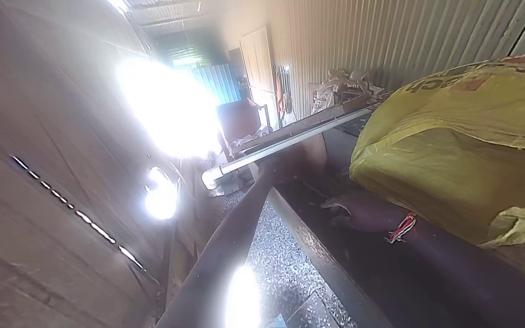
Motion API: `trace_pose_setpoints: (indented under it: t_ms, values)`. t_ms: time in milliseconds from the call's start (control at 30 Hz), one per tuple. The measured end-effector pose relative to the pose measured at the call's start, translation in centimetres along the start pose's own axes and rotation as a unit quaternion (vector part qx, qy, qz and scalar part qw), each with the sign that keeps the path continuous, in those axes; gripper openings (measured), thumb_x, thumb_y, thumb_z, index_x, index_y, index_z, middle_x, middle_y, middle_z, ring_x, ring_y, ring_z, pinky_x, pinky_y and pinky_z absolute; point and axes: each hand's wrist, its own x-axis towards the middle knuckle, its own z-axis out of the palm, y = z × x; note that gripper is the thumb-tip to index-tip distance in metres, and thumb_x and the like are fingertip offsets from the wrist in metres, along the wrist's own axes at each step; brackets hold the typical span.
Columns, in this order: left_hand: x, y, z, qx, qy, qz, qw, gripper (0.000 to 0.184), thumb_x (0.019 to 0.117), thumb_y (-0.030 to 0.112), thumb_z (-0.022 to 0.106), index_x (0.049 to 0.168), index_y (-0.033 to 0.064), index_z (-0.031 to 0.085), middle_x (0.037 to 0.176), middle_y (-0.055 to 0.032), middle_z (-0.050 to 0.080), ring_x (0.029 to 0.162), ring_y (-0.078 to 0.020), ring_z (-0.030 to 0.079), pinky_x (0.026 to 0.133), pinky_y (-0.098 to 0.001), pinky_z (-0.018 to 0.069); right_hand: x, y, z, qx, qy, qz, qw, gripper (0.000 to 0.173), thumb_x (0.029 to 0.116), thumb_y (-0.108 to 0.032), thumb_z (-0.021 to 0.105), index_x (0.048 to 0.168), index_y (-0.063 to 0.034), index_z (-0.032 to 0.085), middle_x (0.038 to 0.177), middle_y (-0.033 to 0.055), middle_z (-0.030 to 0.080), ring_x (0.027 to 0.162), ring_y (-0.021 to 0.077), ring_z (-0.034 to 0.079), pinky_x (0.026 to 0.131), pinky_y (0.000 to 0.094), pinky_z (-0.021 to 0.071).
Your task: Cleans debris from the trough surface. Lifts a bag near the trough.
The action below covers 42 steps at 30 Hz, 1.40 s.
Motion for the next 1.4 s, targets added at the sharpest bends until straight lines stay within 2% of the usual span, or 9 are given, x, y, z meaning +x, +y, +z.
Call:
trace_pose_setpoints:
  t_ms: [333,967,1167,1400]
  values:
    - [0.52,-0.28,0.39,0.005,0.005,0.011,1.000,0.053,0.0807,0.071,0.067,0.118,0.0334,0.073,0.119,-0.0010,0.073,0.115,-0.0265,0.067,0.094,-0.0644,0.0522,-0.12,-0.08,-0.13,-0.003,0.005,-0.010,1.000,0.051,0.1006,-0.049,0.061,0.147,-0.0274,0.057,0.126,0.0028,0.072,0.116,0.0255,0.067,0.102,0.0554,0.0495]
    - [0.02,0.07,0.07,0.011,0.000,0.001,1.000,0.053,0.0820,0.068,0.067,0.122,0.0337,0.071,0.123,-0.0022,0.072,0.119,-0.0281,0.066,0.096,-0.0647,0.0514,-0.12,-0.13,-0.37,-0.013,0.002,-0.008,1.000,0.050,0.1006,-0.050,0.060,0.146,-0.0304,0.057,0.125,0.0014,0.072,0.116,0.0261,0.066,0.101,0.0558,0.0493]
    - [0.06,0.08,-0.03,0.010,-0.005,0.008,1.000,0.056,0.0821,0.073,0.065,0.122,0.0335,0.072,0.125,-0.0011,0.071,0.121,-0.0271,0.065,0.097,-0.0646,0.0504,-0.05,0.25,-0.16,0.007,0.000,-0.003,1.000,0.051,0.1005,-0.050,0.061,0.147,-0.0298,0.057,0.126,0.0009,0.072,0.115,0.0248,0.067,0.101,0.0565,0.0500]
    - [0.01,0.11,-0.09,0.009,-0.004,0.007,1.000,0.057,0.0825,0.072,0.064,0.123,0.0322,0.071,0.127,-0.0032,0.071,0.121,-0.0287,0.065,0.097,-0.0652,0.0504,-0.06,0.02,-0.37,0.003,-0.002,-0.005,1.000,0.051,0.1005,-0.051,0.060,0.147,-0.0300,0.057,0.127,-0.0003,0.072,0.116,0.0245,0.067,0.102,0.0559,0.0500]
